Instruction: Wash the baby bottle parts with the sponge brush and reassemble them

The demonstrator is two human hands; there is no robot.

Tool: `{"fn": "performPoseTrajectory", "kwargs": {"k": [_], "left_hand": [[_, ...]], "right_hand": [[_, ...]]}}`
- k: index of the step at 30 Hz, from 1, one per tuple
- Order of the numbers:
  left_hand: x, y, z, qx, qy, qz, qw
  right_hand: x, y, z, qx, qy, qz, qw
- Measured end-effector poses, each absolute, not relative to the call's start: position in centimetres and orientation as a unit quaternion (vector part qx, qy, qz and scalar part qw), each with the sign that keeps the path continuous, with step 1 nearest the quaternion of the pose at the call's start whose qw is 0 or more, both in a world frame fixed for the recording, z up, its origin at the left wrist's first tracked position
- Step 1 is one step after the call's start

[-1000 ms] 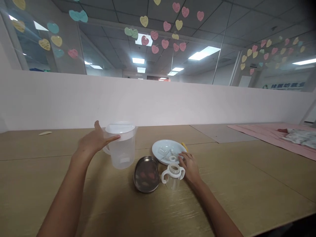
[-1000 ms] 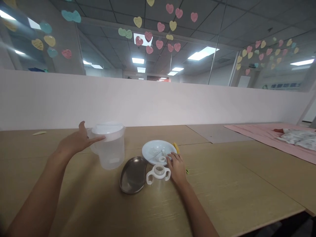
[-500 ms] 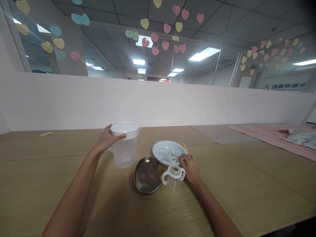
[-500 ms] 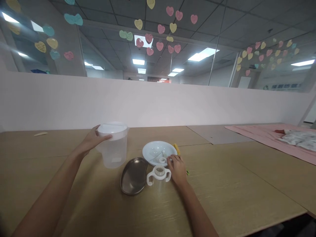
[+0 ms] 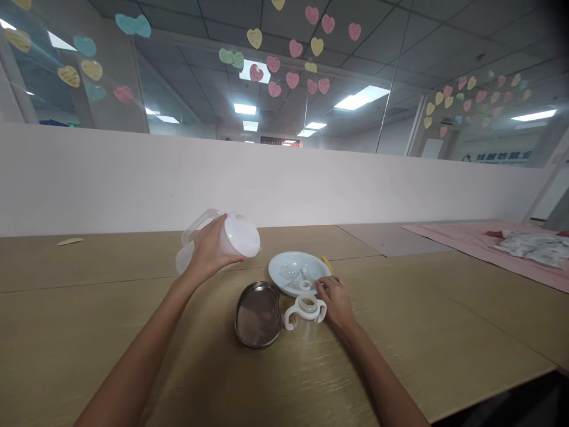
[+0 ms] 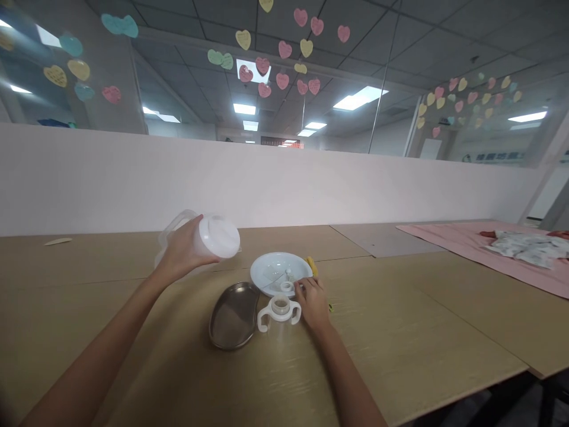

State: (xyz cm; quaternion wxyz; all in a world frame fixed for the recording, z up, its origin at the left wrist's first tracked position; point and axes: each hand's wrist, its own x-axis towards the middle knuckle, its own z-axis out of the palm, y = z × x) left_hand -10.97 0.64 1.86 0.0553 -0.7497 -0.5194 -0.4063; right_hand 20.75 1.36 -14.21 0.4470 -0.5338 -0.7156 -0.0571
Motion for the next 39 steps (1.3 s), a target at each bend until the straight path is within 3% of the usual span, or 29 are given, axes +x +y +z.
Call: {"fn": "performPoseTrajectory", "kwargs": {"k": [13, 39], "left_hand": [[-9.6, 0.6, 0.8, -0.819, -0.446, -0.287, 0.219], [-8.0, -0.1, 0.1, -0.844, -0.371, -0.272, 0.276]], "right_hand": [[20.9, 1.4, -14.3, -0.533, -0.717, -0.074, 0.442], [20.8, 1.3, -14.3, -0.532, -0.735, -0.083, 0.412]]}}
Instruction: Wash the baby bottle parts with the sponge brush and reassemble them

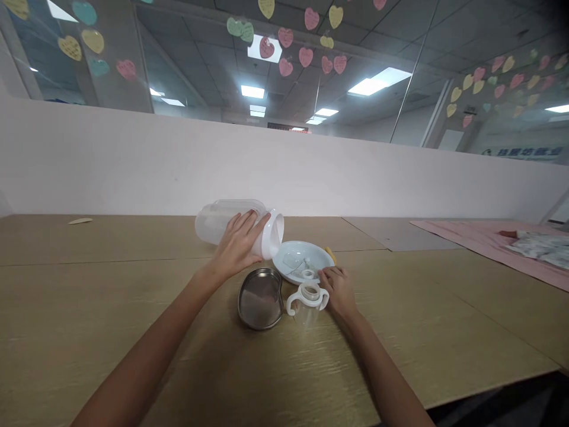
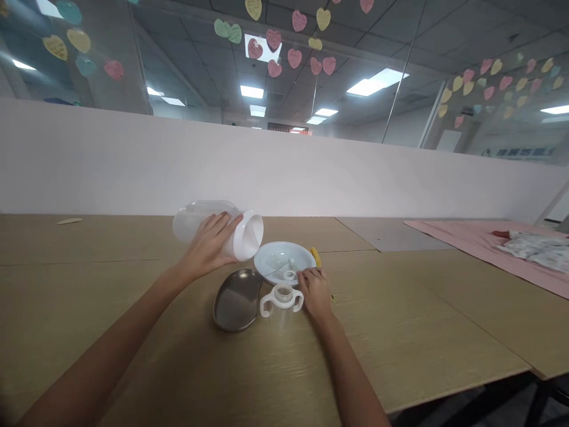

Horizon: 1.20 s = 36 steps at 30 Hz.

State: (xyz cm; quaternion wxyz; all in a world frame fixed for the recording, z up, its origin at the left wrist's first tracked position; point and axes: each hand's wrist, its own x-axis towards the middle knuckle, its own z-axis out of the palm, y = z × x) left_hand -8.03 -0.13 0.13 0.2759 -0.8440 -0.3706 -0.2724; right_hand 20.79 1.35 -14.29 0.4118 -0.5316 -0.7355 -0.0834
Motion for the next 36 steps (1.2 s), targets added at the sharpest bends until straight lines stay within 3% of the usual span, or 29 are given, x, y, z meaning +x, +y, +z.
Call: {"fn": "performPoseTrajectory", "kwargs": {"k": [18, 27, 36], "left_hand": [[-8.1, -0.2, 0.5, -0.846, -0.379, -0.282, 0.250], [-7.7, -2.7, 3.0, -0.778, -0.452, -0.416, 0.133], [-5.3, -7.1, 3.8, -0.863, -0.369, -0.332, 0.091]], "right_hand": [[20.7, 1.3, -14.2, -0.529, -0.732, -0.078, 0.422], [20.7, 1.6, -14.2, -0.534, -0.729, -0.088, 0.418], [20.5, 1.3, -13.6, -0.552, -0.724, -0.078, 0.407]]}}
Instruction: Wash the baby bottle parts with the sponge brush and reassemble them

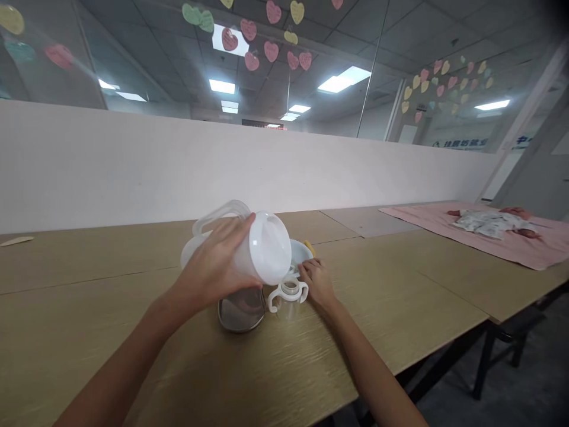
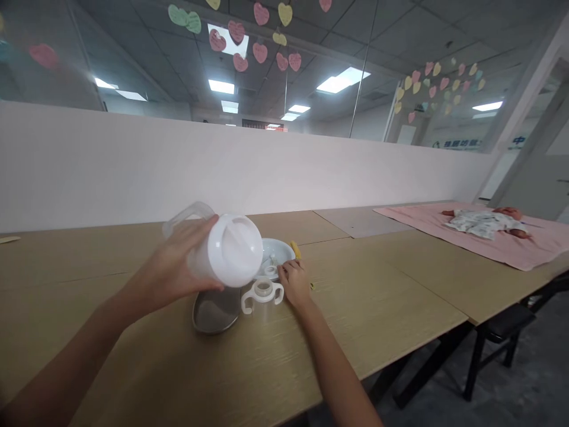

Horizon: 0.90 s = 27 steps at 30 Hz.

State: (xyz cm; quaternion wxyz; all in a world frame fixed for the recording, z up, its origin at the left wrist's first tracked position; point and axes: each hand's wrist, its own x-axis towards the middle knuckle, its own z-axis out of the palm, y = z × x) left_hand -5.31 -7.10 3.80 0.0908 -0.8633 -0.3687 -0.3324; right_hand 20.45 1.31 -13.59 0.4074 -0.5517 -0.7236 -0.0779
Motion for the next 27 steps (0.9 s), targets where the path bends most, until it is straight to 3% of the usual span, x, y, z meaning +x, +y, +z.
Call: {"fn": "performPoseTrajectory", "kwargs": {"k": [17, 21, 27], "left_hand": [[-4.1, -6.4, 2.1, -0.889, -0.333, -0.290, 0.122], [-4.8, -6.2, 3.0, -0.860, -0.385, -0.330, 0.054], [-8.6, -3.7, 3.8, -0.678, -0.484, -0.536, -0.136]], "right_hand": [[20.6, 1.5, -13.7, -0.541, -0.731, -0.093, 0.405], [20.6, 1.2, -13.8, -0.537, -0.730, -0.090, 0.414], [20.7, 1.0, -14.3, -0.521, -0.742, -0.080, 0.416]]}}
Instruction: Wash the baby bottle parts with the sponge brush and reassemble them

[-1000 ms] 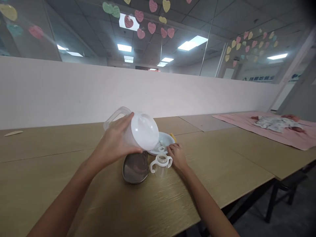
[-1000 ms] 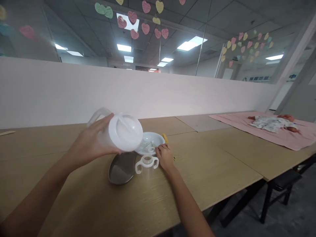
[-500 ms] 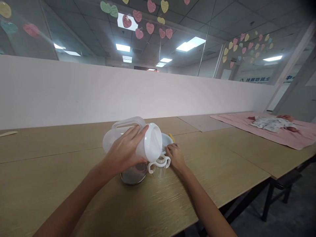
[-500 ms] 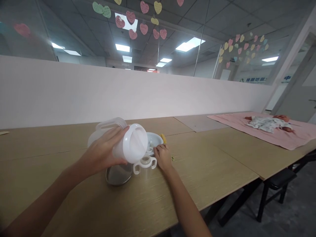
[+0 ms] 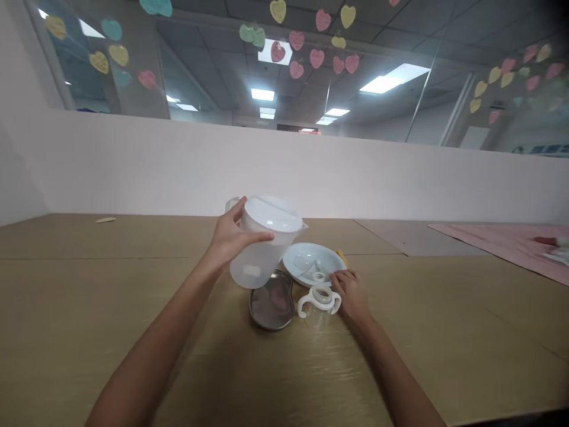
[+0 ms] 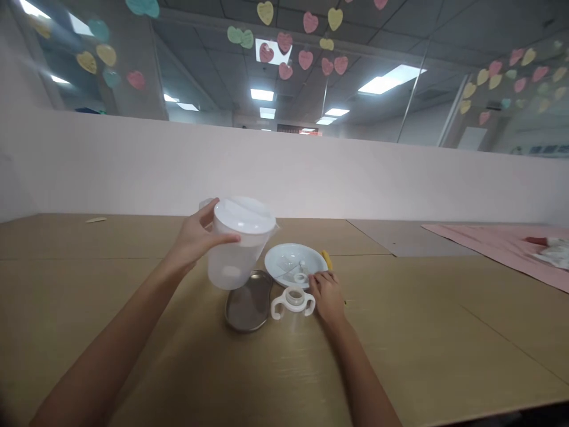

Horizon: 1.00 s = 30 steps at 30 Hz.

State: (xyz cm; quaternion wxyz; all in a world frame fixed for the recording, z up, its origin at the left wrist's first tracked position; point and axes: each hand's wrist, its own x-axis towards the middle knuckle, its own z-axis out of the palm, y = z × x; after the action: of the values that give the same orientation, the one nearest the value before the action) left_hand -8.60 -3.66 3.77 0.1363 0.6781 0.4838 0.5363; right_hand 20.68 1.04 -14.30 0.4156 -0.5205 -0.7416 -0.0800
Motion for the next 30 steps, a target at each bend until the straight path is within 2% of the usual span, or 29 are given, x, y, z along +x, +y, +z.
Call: {"fn": "performPoseTrajectory", "kwargs": {"k": [3, 6, 11, 15, 23, 27, 30], "left_hand": [[-10.8, -1.5, 3.1, 0.576, 0.512, 0.610, 0.183], [-13.0, 0.5, 2.1, 0.500, 0.543, 0.652, 0.175], [-15.9, 2.5, 0.8, 0.438, 0.591, 0.652, 0.181], [-16.6, 2.4, 0.8, 0.462, 0.602, 0.627, 0.175], [-16.8, -0.9, 3.1, 0.664, 0.651, 0.362, 0.064], [-15.3, -4.4, 5.1, 0.647, 0.740, 0.183, 0.018], [-12.8, -8.0, 6.4, 0.637, 0.757, 0.122, -0.083]], "right_hand": [[20.8, 1.2, -14.7, -0.513, -0.746, -0.077, 0.417], [20.9, 1.4, -15.0, -0.512, -0.748, -0.077, 0.415], [20.8, 1.3, -15.0, -0.513, -0.749, -0.075, 0.413], [20.7, 1.3, -15.0, -0.518, -0.749, -0.077, 0.406], [20.7, 1.3, -15.1, -0.516, -0.750, -0.077, 0.407], [20.6, 1.1, -15.0, -0.521, -0.741, -0.070, 0.417], [20.2, 0.4, -14.1, -0.531, -0.697, -0.066, 0.477]]}}
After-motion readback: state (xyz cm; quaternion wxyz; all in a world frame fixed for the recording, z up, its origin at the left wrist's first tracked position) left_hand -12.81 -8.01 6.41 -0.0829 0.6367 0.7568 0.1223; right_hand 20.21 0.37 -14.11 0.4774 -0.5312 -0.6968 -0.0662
